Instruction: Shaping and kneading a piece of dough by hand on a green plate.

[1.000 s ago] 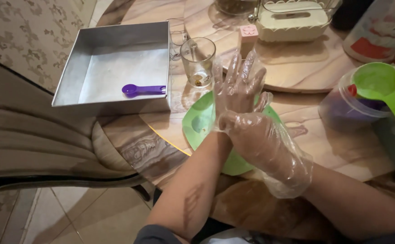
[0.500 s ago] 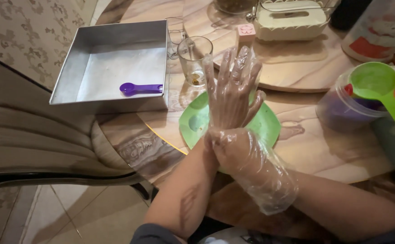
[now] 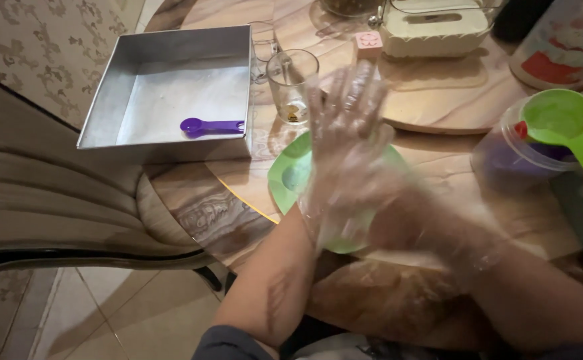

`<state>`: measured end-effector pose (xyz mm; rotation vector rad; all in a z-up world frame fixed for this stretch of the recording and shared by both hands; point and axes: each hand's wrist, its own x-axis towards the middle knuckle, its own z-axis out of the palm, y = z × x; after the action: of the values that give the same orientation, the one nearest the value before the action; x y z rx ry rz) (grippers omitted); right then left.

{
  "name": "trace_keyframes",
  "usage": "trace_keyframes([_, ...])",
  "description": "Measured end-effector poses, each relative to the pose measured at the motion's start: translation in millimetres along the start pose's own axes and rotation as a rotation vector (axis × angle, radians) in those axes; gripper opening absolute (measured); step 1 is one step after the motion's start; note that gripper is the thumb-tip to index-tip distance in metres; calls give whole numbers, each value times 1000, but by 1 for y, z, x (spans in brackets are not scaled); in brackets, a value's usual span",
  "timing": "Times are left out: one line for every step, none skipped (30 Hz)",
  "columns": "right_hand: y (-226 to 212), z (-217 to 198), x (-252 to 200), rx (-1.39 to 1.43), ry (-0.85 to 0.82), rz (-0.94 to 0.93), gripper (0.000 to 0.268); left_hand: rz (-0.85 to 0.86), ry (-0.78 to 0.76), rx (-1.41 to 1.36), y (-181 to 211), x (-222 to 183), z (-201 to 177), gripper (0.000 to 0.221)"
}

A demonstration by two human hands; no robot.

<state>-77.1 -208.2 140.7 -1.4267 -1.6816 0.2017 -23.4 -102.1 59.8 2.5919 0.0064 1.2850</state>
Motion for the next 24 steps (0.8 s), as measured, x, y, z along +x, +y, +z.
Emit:
trace_keyframes([10,-17,10,-356,131,-176,17,27,-204,65,3,2,-4,59])
trace_keyframes([20,-33,19,-712,260,-354,12,57,-407,133,6,4,-9,62])
trace_keyframes([27,-37,10,-715,258,-355,12,57,-404,131,8,7,-15,62])
trace_keyframes([34,-40,1,-965,265,-217,25,69,-412,123,10,9,-20,61])
trace_keyframes([41,-43,-9,-1210,269,-71,42,78,-421,115,12,11,-26,59])
trace_keyframes([52,-35,-11,-1211,267,-73,42,77,-418,114,13,13,-33,59])
trace_keyframes([62,-26,-13,-1131,324,-101,40,90,-434,103,15,15,-39,57])
trace_keyframes([73,-17,-16,-1050,381,-129,41,103,-449,92,15,16,-46,55])
trace_keyframes([69,-9,-12,-1044,375,-128,41,96,-453,92,16,14,-52,55])
trace_keyframes([63,-1,-8,-1061,328,-142,36,105,-472,81,16,13,-58,54])
trace_keyframes([58,4,-3,-1082,284,-160,33,120,-487,71,17,14,-64,53])
trace_keyframes([52,13,-7,-1081,281,-162,33,117,-486,72,17,15,-67,53])
trace_keyframes([46,22,-11,-1070,216,-135,30,135,-500,61,18,15,-69,52])
trace_keyframes([39,32,-15,-1060,150,-109,27,153,-514,50,18,15,-72,52])
trace_keyframes([28,34,-8,-1058,146,-109,27,149,-514,49,18,10,-67,52])
trace_keyframes([16,36,-1,-991,163,-112,31,144,-376,76,17,5,-61,63])
trace_keyframes([4,38,6,-924,180,-117,36,141,-237,103,16,2,-56,75])
trace_keyframes([9,46,2,-923,175,-119,36,136,-235,103,17,1,-50,75])
trace_keyframes([15,53,-3,-903,207,-92,39,106,-235,102,18,0,-44,76])
trace_keyframes([20,60,-8,-884,238,-66,42,75,-235,101,18,0,-38,76])
trace_keyframes([21,63,-8,-883,238,-67,42,75,-234,101,19,-1,-37,76])
trace_keyframes([21,65,-9,-879,225,-57,41,64,-209,113,19,-1,-35,77])
trace_keyframes([22,68,-10,-875,212,-46,41,53,-183,124,20,-2,-34,78])
trace_keyframes([23,69,-8,-875,211,-46,41,53,-182,124,17,-1,-32,78])
